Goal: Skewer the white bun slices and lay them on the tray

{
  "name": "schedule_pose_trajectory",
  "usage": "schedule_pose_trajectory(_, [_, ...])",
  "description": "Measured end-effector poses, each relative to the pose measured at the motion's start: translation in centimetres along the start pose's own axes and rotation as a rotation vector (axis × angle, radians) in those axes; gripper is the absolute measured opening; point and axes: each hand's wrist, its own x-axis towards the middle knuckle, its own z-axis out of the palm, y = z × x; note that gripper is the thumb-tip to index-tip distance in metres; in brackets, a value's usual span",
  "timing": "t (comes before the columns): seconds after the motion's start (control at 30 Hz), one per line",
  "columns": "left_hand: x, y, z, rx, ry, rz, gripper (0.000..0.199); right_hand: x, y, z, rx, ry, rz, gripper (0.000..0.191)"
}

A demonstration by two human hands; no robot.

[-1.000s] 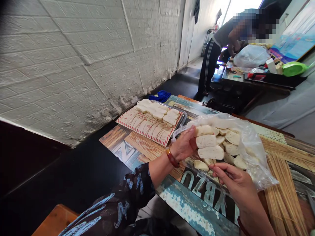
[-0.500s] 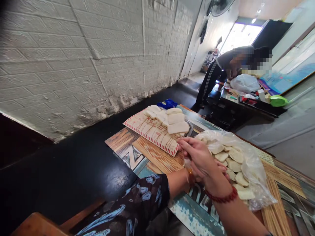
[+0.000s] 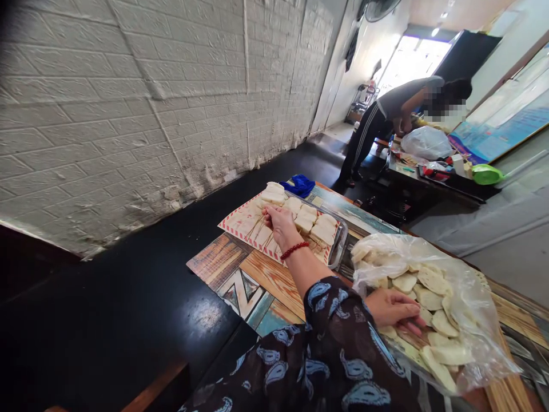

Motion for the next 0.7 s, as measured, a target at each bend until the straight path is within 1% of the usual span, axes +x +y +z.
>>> schedule_pose_trajectory(0.1, [1.2,-2.3,-1.3,0.056,0.018,-0.131,0.041,0.9,0.9,1.1,0.039,0.051,0.0,0.031])
schedule_pose_trajectory(0.2, [1.7,-3.8,-2.3,0.089,0.041,-0.174,0.046,1.1,1.3,1.7,0.062,0.066,0.01,0.032])
schedule_pose_trajectory(0.27, [1.7,-4.2,-2.6,0.11,0.057,-0.183,0.046,0.9,1.3,2.0,0.064,0.053,0.022,0.034])
schedule_pose_trajectory(0.43, [0.9,-3.5,-2.3,0.166,0.096,-0.188,0.034,-0.2,1.1,2.0,0.018,-0.019,0.081,0.039])
schedule_pose_trajectory(0.53, [0.2,-2.8,-2.0,0.178,0.11,-0.182,0.027,-1.8,0.5,1.5,-0.014,-0.098,0.098,0.038])
schedule_pose_trajectory(0.63, [0.0,-2.2,-2.1,0.169,0.123,-0.186,0.026,-4.8,-0.6,0.4,-0.028,-0.194,0.084,0.031])
schedule_pose_trajectory(0.7, [0.2,-1.8,-2.3,0.164,0.118,-0.207,0.027,-7.6,-1.3,-1.2,-0.042,-0.276,0.065,0.023])
